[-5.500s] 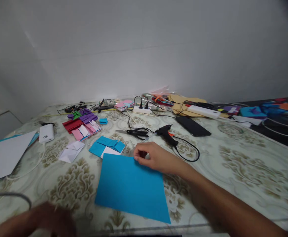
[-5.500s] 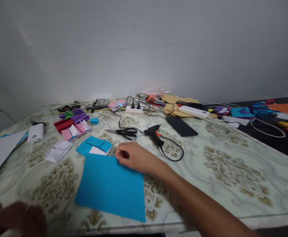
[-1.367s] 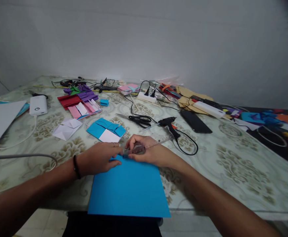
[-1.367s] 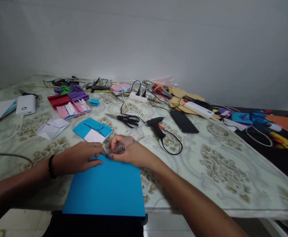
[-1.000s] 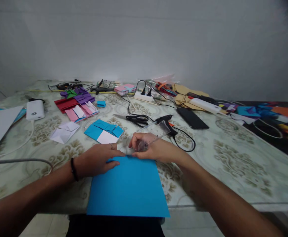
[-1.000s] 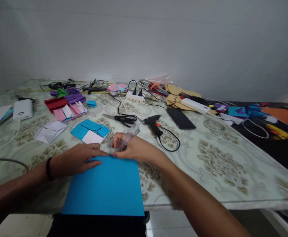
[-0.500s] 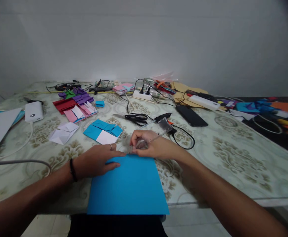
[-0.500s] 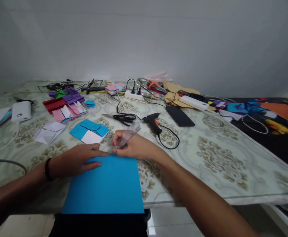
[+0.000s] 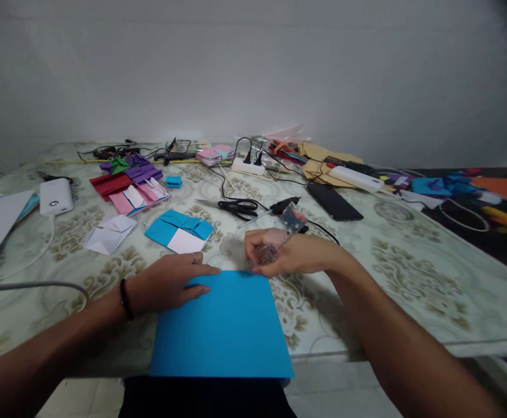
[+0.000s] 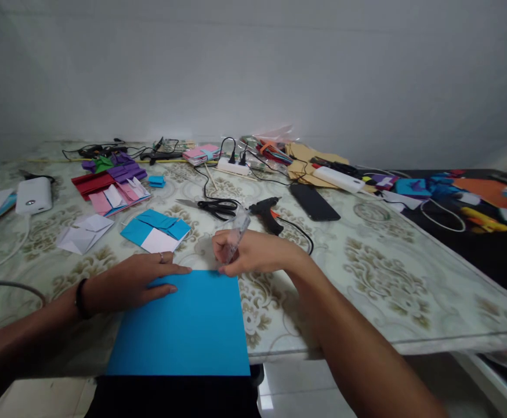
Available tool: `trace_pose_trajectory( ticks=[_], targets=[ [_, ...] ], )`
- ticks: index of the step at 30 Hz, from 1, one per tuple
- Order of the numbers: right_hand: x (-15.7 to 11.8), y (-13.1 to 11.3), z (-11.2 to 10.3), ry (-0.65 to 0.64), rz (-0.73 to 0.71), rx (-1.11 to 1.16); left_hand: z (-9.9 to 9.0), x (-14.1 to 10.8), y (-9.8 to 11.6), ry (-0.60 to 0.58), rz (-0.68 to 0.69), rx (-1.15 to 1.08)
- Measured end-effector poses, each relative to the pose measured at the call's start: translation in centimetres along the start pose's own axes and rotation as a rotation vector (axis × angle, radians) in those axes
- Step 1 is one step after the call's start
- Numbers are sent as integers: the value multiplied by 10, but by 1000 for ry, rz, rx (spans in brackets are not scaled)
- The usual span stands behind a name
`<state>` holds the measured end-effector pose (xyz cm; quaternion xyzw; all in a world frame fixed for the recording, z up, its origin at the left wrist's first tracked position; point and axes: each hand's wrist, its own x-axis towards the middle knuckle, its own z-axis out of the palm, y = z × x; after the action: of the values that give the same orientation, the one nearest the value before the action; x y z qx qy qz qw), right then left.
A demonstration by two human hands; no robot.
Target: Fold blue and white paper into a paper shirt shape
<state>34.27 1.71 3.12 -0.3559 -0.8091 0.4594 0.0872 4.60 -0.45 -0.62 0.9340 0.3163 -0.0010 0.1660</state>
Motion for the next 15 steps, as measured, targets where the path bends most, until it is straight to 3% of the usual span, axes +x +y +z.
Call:
trace_pose_trajectory(
  ticks=[10, 12, 15],
  targets=[
    [-13, 9, -16, -95, 97, -51, 0, 1, -3, 4, 5, 3],
    [-14, 10, -18, -61, 114, -117, 1, 0, -4, 10, 21, -4],
    [-13, 9, -18, 55, 17, -118, 2, 0, -6, 40, 44, -24]
  ],
)
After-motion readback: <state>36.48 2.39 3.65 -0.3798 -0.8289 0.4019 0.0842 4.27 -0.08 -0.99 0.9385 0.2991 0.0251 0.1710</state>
